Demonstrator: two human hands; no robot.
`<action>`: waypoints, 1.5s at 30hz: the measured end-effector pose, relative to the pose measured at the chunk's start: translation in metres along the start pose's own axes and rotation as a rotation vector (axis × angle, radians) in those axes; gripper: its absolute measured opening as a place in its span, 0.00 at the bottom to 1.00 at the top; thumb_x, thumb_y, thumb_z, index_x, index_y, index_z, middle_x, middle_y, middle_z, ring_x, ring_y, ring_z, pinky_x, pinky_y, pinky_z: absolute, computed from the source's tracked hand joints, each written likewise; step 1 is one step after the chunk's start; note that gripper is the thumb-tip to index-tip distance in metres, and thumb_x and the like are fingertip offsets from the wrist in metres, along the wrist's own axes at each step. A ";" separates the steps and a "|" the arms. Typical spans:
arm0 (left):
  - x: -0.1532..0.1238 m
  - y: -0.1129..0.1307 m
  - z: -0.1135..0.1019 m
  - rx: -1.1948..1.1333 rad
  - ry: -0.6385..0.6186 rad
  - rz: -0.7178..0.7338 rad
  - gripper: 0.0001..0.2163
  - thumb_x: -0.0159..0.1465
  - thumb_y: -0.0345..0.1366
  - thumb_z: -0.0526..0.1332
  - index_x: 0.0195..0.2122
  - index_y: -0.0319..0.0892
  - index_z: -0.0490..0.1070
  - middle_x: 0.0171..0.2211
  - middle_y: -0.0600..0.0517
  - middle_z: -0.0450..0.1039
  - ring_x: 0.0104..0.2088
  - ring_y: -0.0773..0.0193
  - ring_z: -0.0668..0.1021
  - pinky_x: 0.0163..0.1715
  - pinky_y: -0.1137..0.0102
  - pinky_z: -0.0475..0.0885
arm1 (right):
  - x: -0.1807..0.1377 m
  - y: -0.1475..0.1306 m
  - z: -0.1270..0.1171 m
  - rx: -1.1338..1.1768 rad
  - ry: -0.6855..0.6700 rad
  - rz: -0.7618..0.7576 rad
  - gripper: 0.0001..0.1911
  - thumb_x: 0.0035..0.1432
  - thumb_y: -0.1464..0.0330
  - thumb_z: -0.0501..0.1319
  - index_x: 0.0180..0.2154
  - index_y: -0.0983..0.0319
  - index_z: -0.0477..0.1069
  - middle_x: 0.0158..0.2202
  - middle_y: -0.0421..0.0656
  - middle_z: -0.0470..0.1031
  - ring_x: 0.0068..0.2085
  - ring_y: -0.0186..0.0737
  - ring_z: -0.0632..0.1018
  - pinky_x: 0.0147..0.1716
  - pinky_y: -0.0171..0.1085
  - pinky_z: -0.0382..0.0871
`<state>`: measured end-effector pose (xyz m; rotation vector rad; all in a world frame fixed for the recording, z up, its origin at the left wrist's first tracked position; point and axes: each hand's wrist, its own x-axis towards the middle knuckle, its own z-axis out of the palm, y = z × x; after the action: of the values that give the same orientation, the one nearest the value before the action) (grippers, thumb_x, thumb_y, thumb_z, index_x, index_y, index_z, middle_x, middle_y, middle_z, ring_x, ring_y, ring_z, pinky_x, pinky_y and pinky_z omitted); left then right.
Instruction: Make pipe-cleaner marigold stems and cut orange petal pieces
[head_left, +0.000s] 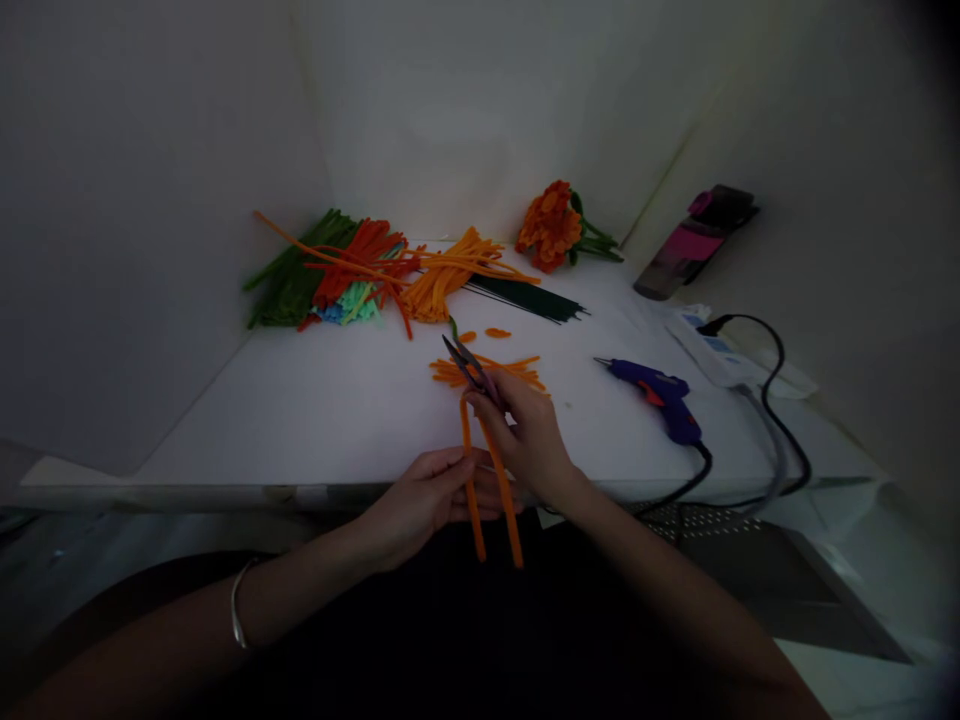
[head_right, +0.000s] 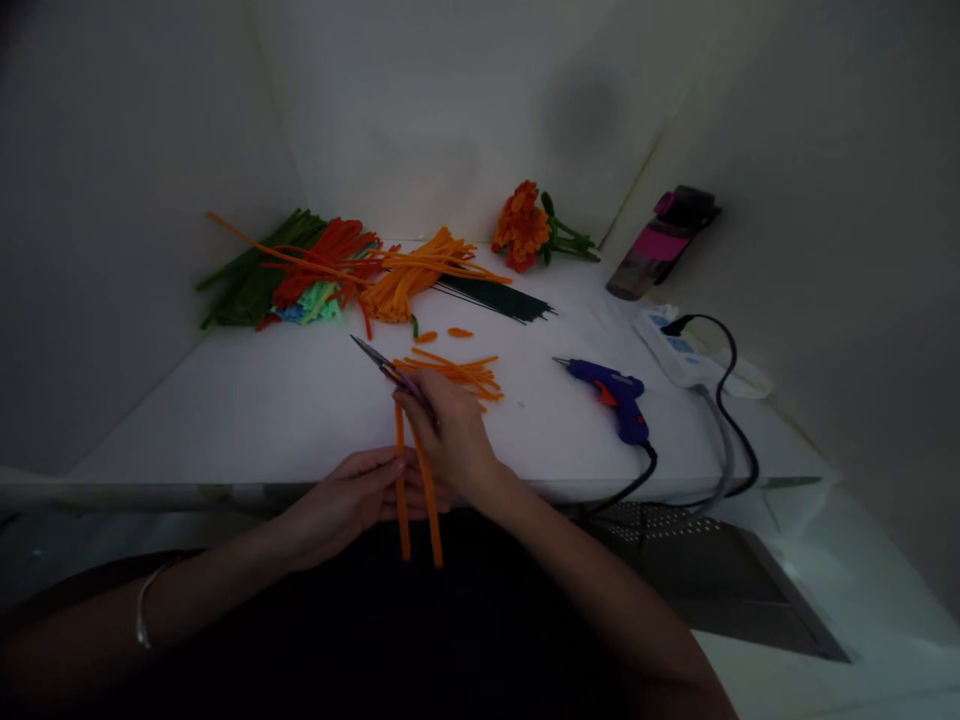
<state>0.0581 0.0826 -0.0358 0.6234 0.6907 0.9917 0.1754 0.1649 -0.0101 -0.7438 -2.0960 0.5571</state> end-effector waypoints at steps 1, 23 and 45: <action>0.000 -0.001 0.000 -0.015 -0.004 0.013 0.09 0.64 0.36 0.54 0.39 0.35 0.67 0.36 0.42 0.75 0.37 0.57 0.79 0.43 0.63 0.69 | -0.001 0.000 0.002 -0.007 0.025 -0.005 0.07 0.60 0.71 0.54 0.28 0.61 0.61 0.23 0.37 0.62 0.24 0.33 0.63 0.23 0.33 0.56; -0.006 -0.002 0.007 0.106 0.092 0.109 0.10 0.65 0.37 0.51 0.37 0.36 0.67 0.22 0.56 0.54 0.20 0.73 0.53 0.20 0.75 0.51 | 0.005 0.020 -0.016 0.622 -0.367 0.315 0.16 0.53 0.60 0.61 0.40 0.64 0.68 0.22 0.34 0.56 0.22 0.29 0.59 0.21 0.32 0.53; -0.007 -0.005 0.003 0.419 0.033 0.139 0.13 0.66 0.43 0.47 0.36 0.39 0.63 0.21 0.58 0.52 0.20 0.71 0.55 0.19 0.74 0.51 | -0.002 0.008 -0.011 0.917 -0.327 0.385 0.11 0.60 0.63 0.55 0.32 0.64 0.68 0.19 0.32 0.50 0.18 0.26 0.53 0.18 0.31 0.44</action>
<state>0.0602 0.0742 -0.0363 1.0337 0.9035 0.9939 0.1878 0.1703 -0.0098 -0.5116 -1.6719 1.7870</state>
